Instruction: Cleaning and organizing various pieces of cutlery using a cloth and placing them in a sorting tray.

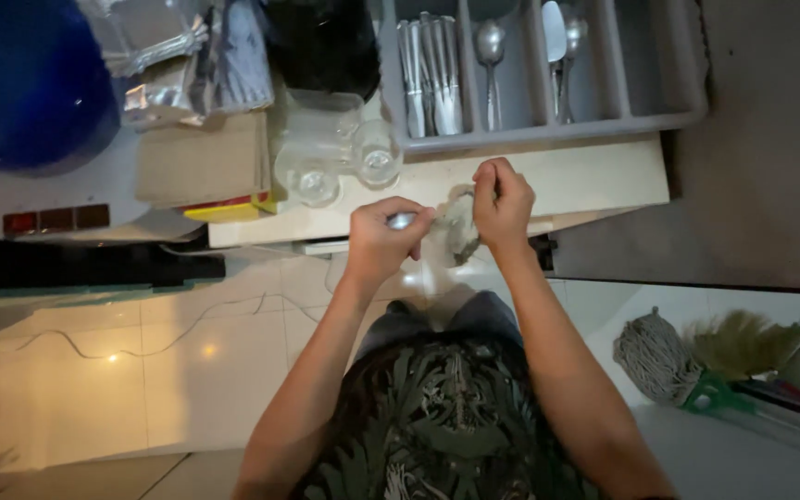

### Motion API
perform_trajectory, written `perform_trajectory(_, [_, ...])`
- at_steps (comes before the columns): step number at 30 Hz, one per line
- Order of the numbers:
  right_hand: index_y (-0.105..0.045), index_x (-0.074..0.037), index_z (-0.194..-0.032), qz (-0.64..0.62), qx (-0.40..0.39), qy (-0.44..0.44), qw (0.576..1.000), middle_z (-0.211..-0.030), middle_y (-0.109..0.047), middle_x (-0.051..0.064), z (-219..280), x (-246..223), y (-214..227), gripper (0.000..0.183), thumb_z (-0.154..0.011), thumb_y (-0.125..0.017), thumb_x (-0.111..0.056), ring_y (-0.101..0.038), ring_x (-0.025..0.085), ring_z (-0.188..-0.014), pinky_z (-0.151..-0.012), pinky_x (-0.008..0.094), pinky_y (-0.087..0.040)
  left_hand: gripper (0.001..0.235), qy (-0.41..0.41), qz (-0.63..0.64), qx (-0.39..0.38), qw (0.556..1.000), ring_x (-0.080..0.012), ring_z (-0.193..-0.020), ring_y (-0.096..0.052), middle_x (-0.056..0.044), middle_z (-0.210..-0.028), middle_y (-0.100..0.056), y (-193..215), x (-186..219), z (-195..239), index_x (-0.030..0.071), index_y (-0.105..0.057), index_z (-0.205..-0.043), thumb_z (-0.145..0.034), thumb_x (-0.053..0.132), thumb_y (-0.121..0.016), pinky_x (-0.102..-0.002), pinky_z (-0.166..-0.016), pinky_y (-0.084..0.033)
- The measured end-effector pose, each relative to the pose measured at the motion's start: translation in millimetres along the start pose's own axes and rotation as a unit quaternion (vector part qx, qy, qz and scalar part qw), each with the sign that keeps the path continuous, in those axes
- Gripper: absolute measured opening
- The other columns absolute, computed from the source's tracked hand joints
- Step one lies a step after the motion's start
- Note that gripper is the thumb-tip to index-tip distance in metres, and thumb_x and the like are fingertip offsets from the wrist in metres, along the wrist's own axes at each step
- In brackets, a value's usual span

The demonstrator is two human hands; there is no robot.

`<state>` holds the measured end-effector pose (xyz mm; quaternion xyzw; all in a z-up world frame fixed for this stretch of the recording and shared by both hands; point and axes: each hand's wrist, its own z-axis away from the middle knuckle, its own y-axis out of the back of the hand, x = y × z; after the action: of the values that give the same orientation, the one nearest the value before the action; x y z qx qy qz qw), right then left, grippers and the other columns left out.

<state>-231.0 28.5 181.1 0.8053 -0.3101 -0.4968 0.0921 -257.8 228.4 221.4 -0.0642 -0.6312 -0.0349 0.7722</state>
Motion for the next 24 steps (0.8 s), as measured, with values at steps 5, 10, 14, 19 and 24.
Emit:
perform_trajectory(5, [-0.064,-0.001,-0.094,-0.07,0.008,-0.093,0.993,-0.071,-0.059,0.01,-9,7,16,0.02,-0.109,-0.056,-0.012,-0.054,0.014,-0.063,-0.06,0.03,-0.043,0.044,-0.032,0.098,0.003,0.995,-0.0118,-0.05,-0.06,-0.008,-0.072,-0.069,-9,29,-20,-0.002,-0.06,-0.121,-0.085,0.012,-0.079,-0.027,-0.042,-0.044])
perform_trajectory(10, [-0.062,0.001,-0.095,-0.078,0.044,-0.093,0.992,-0.077,-0.061,0.007,-32,16,29,0.02,-0.11,-0.055,-0.01,-0.053,0.011,-0.069,-0.062,0.028,-0.043,0.028,-0.113,0.22,-0.037,0.968,-0.0181,-0.084,-0.07,-0.013,-0.098,-0.072,-48,-20,-61,-0.01,-0.064,-0.118,-0.104,0.013,-0.072,-0.034,-0.074,-0.06])
perform_trajectory(14, [-0.065,0.0,-0.094,-0.031,-0.026,0.003,0.999,-0.077,-0.063,0.005,-52,49,52,0.023,-0.109,-0.058,-0.016,-0.06,0.011,-0.065,-0.061,0.028,-0.047,0.033,-0.145,0.213,0.041,0.965,-0.0172,-0.09,-0.068,-0.012,-0.101,-0.071,-86,-52,-96,-0.004,-0.061,-0.1,-0.113,0.025,-0.051,-0.035,-0.081,-0.059])
perform_trajectory(19, [-0.059,0.004,-0.079,0.073,0.0,-0.211,0.975,-0.067,-0.049,0.012,-59,206,81,0.055,-0.117,-0.059,-0.035,-0.046,0.028,-0.061,-0.058,0.037,-0.035,0.041,-0.099,0.294,0.097,0.946,-0.021,-0.086,-0.072,-0.014,-0.088,-0.067,-122,-23,-141,0.002,-0.056,-0.098,-0.114,0.034,-0.036,-0.038,-0.083,-0.062])
perform_trajectory(24, [-0.072,-0.006,-0.102,-0.547,-0.001,-0.496,0.675,-0.099,-0.075,0.01,-139,153,129,0.062,-0.083,-0.059,-0.063,-0.074,0.026,-0.094,-0.085,0.041,-0.061,0.04,0.009,0.395,0.079,0.915,-0.011,-0.067,-0.039,0.005,-0.08,-0.042,-148,-12,-191,0.011,-0.063,-0.116,-0.11,0.044,-0.041,-0.032,-0.063,-0.041])
